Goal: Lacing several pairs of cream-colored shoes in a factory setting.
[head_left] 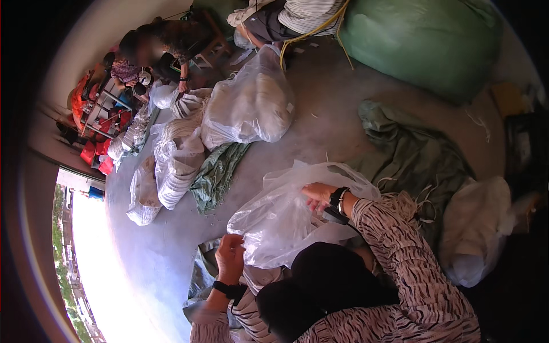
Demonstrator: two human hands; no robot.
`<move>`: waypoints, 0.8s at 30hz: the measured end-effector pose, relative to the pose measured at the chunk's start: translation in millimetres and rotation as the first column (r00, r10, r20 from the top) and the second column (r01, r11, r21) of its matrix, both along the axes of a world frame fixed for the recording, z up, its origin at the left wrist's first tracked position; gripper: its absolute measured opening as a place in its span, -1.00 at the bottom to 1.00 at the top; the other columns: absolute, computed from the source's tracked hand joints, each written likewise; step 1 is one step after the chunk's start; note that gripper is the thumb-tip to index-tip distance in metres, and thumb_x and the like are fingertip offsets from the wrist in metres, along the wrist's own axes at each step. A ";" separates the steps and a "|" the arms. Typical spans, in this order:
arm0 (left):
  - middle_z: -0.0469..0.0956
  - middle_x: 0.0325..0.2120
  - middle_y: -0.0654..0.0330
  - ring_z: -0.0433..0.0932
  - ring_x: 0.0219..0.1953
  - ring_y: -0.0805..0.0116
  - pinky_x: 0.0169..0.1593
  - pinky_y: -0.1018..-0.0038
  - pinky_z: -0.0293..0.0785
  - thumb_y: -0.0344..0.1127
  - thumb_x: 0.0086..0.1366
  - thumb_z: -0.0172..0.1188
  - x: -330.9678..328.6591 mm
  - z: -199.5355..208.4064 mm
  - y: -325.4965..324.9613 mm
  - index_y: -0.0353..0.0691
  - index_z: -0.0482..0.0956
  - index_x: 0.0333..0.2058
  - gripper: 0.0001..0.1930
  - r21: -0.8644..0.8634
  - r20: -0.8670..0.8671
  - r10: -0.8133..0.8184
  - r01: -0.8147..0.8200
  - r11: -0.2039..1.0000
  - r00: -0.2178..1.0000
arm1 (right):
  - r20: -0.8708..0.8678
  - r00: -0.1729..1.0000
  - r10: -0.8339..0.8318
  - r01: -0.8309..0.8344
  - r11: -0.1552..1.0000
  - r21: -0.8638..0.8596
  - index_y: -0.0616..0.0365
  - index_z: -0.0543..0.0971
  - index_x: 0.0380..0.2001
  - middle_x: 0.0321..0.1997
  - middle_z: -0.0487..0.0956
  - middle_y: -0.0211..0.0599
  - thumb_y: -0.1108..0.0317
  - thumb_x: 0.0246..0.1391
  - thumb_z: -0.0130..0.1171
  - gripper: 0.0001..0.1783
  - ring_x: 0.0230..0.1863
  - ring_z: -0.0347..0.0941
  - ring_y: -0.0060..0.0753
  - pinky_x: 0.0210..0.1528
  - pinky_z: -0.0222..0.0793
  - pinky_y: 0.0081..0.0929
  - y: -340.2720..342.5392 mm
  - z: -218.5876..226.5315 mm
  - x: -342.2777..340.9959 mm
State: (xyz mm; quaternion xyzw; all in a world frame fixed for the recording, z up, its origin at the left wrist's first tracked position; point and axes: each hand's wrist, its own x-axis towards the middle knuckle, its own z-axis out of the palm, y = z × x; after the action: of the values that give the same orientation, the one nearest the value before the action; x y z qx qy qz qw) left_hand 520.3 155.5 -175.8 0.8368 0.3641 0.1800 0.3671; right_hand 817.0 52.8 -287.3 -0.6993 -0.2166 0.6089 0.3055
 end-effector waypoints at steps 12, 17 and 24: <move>0.31 0.06 0.04 0.40 -0.01 0.06 -0.03 0.20 0.39 -0.19 0.06 0.23 84.5 -109.3 -14.0 -0.17 0.22 0.10 -0.36 -0.124 -0.653 -0.684 0.844 0.521 0.326 | 0.497 0.751 0.435 -0.393 0.899 -0.193 0.01 0.45 0.01 0.01 0.49 -0.12 -0.07 0.07 -0.15 -0.45 0.06 0.37 -0.11 0.09 0.22 -0.29 -54.0 -70.6 65.5; 0.56 -0.29 -0.01 0.53 -0.20 0.05 -0.12 0.27 0.44 -0.39 0.20 -0.07 -10.7 -172.2 71.3 -0.24 0.50 -0.16 -0.74 0.286 -0.777 -0.078 0.460 0.841 0.625 | 0.749 0.459 0.477 -0.432 0.857 -0.281 0.04 0.47 -0.05 0.06 0.46 -0.25 -0.01 -0.01 0.02 -0.49 0.07 0.35 -0.12 0.09 0.23 -0.26 -126.8 -151.1 85.2; 0.28 0.13 0.01 0.24 0.17 0.06 0.12 0.21 0.29 -0.23 0.06 0.05 -140.8 -249.8 100.1 -0.20 0.33 0.07 -0.46 -0.125 -0.892 -0.193 0.189 0.974 0.408 | 0.589 0.706 0.394 -0.504 0.864 0.026 0.04 0.47 -0.04 0.09 0.44 -0.22 0.03 -0.05 0.08 -0.49 0.09 0.33 -0.10 0.11 0.22 -0.28 -58.1 -156.1 1.5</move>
State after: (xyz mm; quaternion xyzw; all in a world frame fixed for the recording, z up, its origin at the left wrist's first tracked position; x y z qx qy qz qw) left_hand 379.5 255.6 -425.6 0.8386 0.4060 -0.3366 0.1368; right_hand 818.5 -5.3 -443.4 -0.7416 -0.5166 0.4068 0.1328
